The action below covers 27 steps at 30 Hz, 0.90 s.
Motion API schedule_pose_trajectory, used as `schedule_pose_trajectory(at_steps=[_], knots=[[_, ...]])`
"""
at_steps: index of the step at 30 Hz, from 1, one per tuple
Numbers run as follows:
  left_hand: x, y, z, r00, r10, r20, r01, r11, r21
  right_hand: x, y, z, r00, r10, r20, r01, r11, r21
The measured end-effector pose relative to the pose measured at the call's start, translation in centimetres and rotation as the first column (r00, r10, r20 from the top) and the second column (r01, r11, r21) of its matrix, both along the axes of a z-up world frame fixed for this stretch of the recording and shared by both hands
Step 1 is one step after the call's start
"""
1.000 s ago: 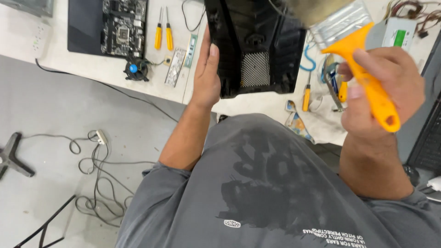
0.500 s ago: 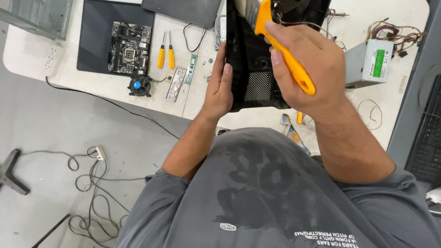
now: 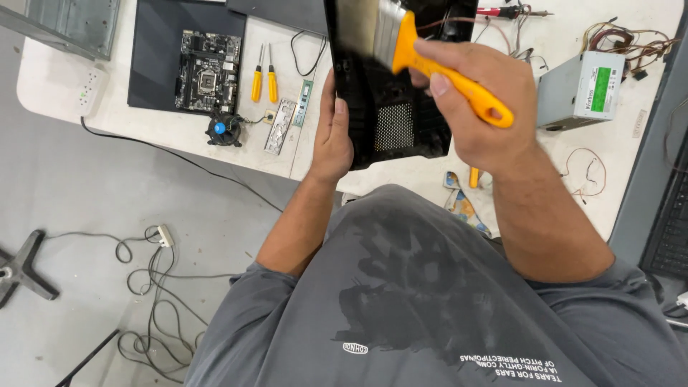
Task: The person uses a screwdriver to remove screws from a computer case, then uses a brush to clean the interior. They handle various cables and components inside the case, including a hard drive and power supply unit, before brushing dust from the case's mesh and interior surfaces.
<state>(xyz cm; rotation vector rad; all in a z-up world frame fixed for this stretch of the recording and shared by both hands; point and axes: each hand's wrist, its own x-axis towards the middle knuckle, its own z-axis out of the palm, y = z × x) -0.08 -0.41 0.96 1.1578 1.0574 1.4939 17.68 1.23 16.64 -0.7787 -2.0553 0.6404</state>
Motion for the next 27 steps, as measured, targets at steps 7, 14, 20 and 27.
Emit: schedule_pose_trajectory(at_steps=[7,14,20,27], knots=[[-0.7,0.7,-3.3,0.991,-0.085,0.099,0.069,0.986,0.153,-0.5,-1.5,-2.2,0.998,0.049,-0.047,-0.050,0.999,-0.016],[-0.5,-0.1,-1.5,0.995,-0.087,0.045,0.086,0.996,0.019,-0.2,-1.9,-1.6,0.994,-0.055,-0.096,0.056,0.998,0.003],[0.0,0.2,-1.5,0.991,-0.068,-0.113,0.080,0.991,0.105,0.2,-3.3,-2.9,0.925,-0.180,-0.335,0.146,0.981,-0.125],[1.0,0.2,-0.7,0.978,-0.127,-0.166,0.144,0.985,0.094,1.4,-2.7,-0.2,0.977,-0.151,-0.151,0.124,0.977,-0.174]])
